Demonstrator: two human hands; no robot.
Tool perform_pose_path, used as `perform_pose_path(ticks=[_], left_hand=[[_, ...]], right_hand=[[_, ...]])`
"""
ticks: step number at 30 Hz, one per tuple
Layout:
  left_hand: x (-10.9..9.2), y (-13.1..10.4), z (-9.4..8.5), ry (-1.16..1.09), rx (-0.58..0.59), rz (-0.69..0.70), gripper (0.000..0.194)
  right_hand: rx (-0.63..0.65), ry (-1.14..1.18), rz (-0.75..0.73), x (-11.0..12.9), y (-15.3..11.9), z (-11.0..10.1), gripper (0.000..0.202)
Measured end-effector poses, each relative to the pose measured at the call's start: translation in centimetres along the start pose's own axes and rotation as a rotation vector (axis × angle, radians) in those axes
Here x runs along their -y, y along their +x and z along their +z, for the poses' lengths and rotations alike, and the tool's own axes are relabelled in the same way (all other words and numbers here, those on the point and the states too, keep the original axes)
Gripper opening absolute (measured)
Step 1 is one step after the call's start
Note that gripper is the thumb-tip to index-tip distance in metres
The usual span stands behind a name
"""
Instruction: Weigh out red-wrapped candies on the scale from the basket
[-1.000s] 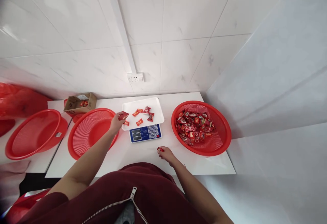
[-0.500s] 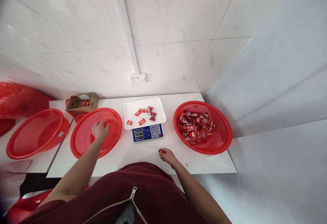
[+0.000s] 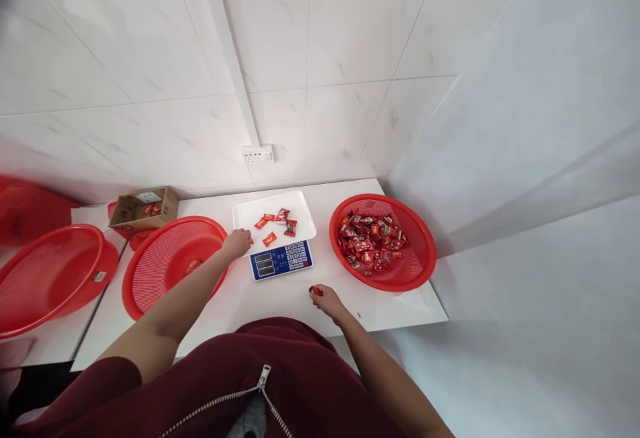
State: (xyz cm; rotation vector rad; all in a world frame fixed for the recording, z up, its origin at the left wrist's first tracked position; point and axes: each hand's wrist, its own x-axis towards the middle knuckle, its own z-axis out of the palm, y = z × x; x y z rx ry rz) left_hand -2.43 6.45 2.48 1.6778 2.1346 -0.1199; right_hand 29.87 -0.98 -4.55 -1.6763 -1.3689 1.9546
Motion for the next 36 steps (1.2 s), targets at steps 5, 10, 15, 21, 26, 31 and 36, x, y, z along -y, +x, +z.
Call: perform_pose_path(ticks=[5, 10, 15, 21, 26, 31, 36], left_hand=[[-3.0, 0.4, 0.5, -0.048, -0.060, -0.007, 0.030], [-6.3, 0.5, 1.3, -0.084, -0.059, 0.055, 0.041], [-7.3, 0.7, 1.4, -0.104, -0.012, 0.087, 0.035], [-7.7, 1.3, 2.1, -0.192, -0.056, 0.037, 0.020], [-5.9, 0.1, 0.6, -0.273, -0.249, -0.077, 0.023], [0.1, -4.7, -2.1, -0.257, -0.395, -0.295, 0.029], [5.3, -9.2, -2.4, -0.190, -0.396, -0.491, 0.030]], right_hand=[[-0.018, 0.004, 0.018, -1.1, -0.6, -0.2, 0.012], [-0.022, -0.014, 0.000, -1.3, -0.5, -0.5, 0.012], [-0.007, -0.036, -0.012, -1.4, -0.3, -1.1, 0.014], [0.039, -0.064, -0.021, -1.7, -0.1, -2.2, 0.015], [0.110, -0.123, -0.059, -1.8, 0.4, -3.6, 0.015], [0.170, -0.203, -0.064, -1.5, 1.3, -4.8, 0.016], [0.208, -0.220, -0.092, -0.8, 1.9, -4.3, 0.019]])
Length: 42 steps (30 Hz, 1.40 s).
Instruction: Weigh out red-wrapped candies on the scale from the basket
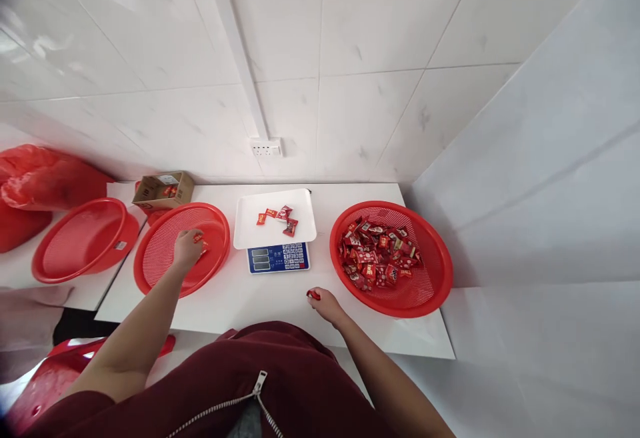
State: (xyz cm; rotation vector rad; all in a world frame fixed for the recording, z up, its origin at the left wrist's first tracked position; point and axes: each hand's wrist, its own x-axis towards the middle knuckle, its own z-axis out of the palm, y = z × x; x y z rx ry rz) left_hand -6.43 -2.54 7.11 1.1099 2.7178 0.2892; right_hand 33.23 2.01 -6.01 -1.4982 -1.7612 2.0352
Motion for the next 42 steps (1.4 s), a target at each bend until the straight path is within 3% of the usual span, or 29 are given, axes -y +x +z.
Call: perform_pose_path(ticks=[2, 4, 9, 12, 17, 22, 27, 30, 35, 37, 39, 42], left_hand=[[0.5, 0.0, 0.2, 0.036, 0.017, 0.009, 0.032], [-0.4, 0.5, 1.0, 0.050, 0.034, 0.090, 0.036], [-7.3, 2.6, 4.8, 0.019, 0.217, 0.411, 0.042], [-11.1, 3.7, 7.1, 0.018, 0.314, 0.499, 0.048], [-13.4, 5.5, 8.8, 0.053, 0.363, 0.514, 0.051], [-13.9, 6.9, 9.4, 0.020, 0.406, 0.530, 0.031], [-13.3, 6.5, 9.2, -0.103, 0.387, 0.470, 0.025], [-10.7, 5.8, 7.6, -0.169, 0.323, 0.392, 0.023], [-4.3, 4.3, 3.4, -0.216, 0.237, 0.244, 0.022], [-2.9, 3.8, 2.5, -0.225, 0.229, 0.207, 0.022], [-3.0, 3.5, 2.5, -0.231, 0.237, 0.199, 0.023], [-5.6, 3.7, 4.3, -0.216, 0.273, 0.231, 0.023]], right_hand=[[-0.001, -0.002, -0.005, 0.5, 0.2, 0.6, 0.020], [-0.016, -0.005, 0.000, 1.1, 0.3, 1.5, 0.020], [-0.079, 0.021, 0.035, 2.6, -0.6, 4.1, 0.018], [-0.113, 0.087, 0.073, 3.0, -1.5, 5.7, 0.018], [-0.229, 0.196, 0.090, 3.1, -3.0, 7.9, 0.022], [-0.305, 0.264, 0.129, 3.0, -4.6, 9.0, 0.025], [-0.257, 0.231, 0.112, 3.1, -4.3, 8.2, 0.020], [-0.197, 0.183, 0.072, 3.3, -3.0, 6.9, 0.018], [-0.138, 0.140, 0.014, 4.1, -1.0, 5.0, 0.019], [-0.098, 0.128, 0.007, 4.5, -0.6, 4.8, 0.019], [-0.048, 0.110, 0.008, 4.7, -0.3, 4.8, 0.018], [0.000, 0.071, 0.015, 4.8, -0.3, 5.0, 0.017]])
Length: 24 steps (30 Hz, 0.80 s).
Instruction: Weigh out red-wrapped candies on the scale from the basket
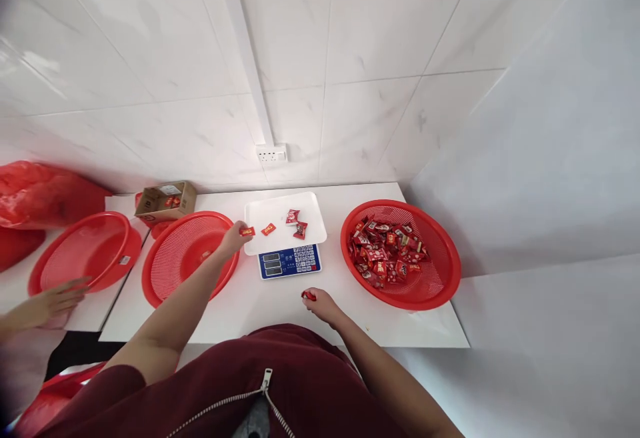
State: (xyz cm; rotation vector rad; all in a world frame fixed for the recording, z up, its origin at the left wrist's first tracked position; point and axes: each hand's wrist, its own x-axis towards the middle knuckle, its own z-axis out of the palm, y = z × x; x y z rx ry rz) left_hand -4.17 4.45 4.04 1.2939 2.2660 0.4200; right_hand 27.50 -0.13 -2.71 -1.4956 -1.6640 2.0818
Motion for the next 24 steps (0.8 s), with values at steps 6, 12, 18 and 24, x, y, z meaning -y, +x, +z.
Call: perform_pose_path(ticks=[6, 12, 18, 24], left_hand=[[-4.2, 2.4, 5.0, 0.084, 0.021, 0.129, 0.025], [-3.6, 1.1, 4.6, 0.117, -0.007, 0.186, 0.030], [1.4, -2.3, -1.7, 0.151, -0.247, 0.030, 0.029], [4.3, -4.0, -4.4, 0.194, -0.305, -0.074, 0.029]], right_hand=[[0.008, -0.063, -0.020, -0.8, -0.8, -0.9, 0.016], [-0.011, -0.088, -0.004, -0.8, -1.2, -2.0, 0.012], [0.030, -0.151, -0.031, 0.2, 0.1, -1.2, 0.013], [0.049, -0.174, -0.034, 0.4, 0.7, -0.8, 0.015]])
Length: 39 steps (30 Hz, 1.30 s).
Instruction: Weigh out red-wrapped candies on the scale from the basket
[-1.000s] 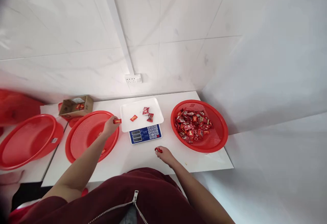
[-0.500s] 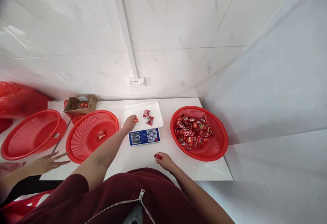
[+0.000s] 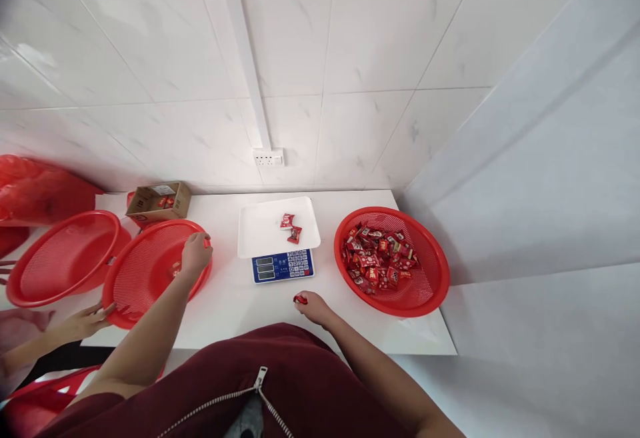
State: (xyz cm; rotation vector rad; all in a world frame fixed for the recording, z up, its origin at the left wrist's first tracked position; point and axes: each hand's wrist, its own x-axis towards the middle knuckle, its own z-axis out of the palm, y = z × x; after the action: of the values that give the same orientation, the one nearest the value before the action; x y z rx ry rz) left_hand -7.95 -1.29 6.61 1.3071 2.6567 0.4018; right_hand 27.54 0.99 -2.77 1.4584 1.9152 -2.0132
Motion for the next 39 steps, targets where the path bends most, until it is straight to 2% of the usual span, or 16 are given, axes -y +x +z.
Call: perform_pose_path(ticks=[3, 7, 10, 12, 14, 17, 21, 24, 26, 29, 31, 33, 34, 36, 38, 39], left_hand=[[-2.0, 0.3, 1.4, -0.014, 0.000, 0.051, 0.032], [-7.4, 0.9, 5.1, -0.073, 0.159, 0.271, 0.033], [-12.3, 1.6, 8.3, -0.087, 0.296, 0.407, 0.055], [-15.1, 2.2, 10.1, -0.076, 0.352, 0.438, 0.073], [-17.1, 2.6, 11.3, -0.056, 0.385, 0.448, 0.079], [-18.8, 2.8, 12.2, -0.028, 0.399, 0.453, 0.060], [-19.2, 2.2, 12.2, -0.033, 0.363, 0.439, 0.034], [-17.8, 2.0, 10.7, -0.067, 0.287, 0.412, 0.029], [-15.4, 2.2, 8.5, -0.082, 0.204, 0.363, 0.026], [-9.7, 2.2, 4.1, -0.070, 0.060, 0.222, 0.027], [-4.9, 1.6, 1.2, -0.044, -0.014, 0.110, 0.032], [0.0, 0.7, -0.8, -0.014, -0.057, 0.004, 0.038], [2.2, 0.1, -1.4, 0.013, -0.044, -0.067, 0.040], [5.6, -1.0, -1.6, 0.042, 0.059, -0.143, 0.049], [7.2, -1.9, -1.0, 0.077, 0.110, -0.210, 0.062], [7.2, -2.2, -0.5, 0.091, 0.093, -0.233, 0.066]], right_hand=[[-0.020, 0.007, 0.007, -0.3, -0.2, -0.1, 0.016], [-0.048, 0.021, 0.030, -0.9, -0.7, -0.4, 0.017], [-0.067, 0.044, 0.023, -1.3, -1.2, -0.5, 0.016], [-0.084, 0.072, 0.022, -1.7, -1.6, -0.5, 0.016], [-0.110, 0.099, 0.035, -2.1, -2.0, -0.5, 0.017], [-0.154, 0.125, 0.072, -3.1, -2.7, -0.7, 0.018], [-0.181, 0.142, 0.112, -4.3, -3.2, -1.0, 0.018], [-0.165, 0.141, 0.097, -4.3, -3.2, -1.1, 0.016], [-0.150, 0.146, 0.086, -3.7, -2.8, -0.9, 0.016], [-0.141, 0.162, 0.064, -2.3, -1.9, -0.8, 0.015], [-0.143, 0.174, 0.044, -1.2, -1.2, -0.9, 0.014], [-0.147, 0.193, 0.015, 0.1, -0.7, -1.2, 0.017], [-0.152, 0.210, -0.009, 0.8, -0.5, -1.5, 0.019], [-0.168, 0.261, -0.075, 2.2, -0.5, -2.3, 0.023], [-0.195, 0.312, -0.133, 3.4, -0.6, -3.4, 0.025], [-0.223, 0.327, -0.154, 3.9, -0.6, -4.1, 0.025]])
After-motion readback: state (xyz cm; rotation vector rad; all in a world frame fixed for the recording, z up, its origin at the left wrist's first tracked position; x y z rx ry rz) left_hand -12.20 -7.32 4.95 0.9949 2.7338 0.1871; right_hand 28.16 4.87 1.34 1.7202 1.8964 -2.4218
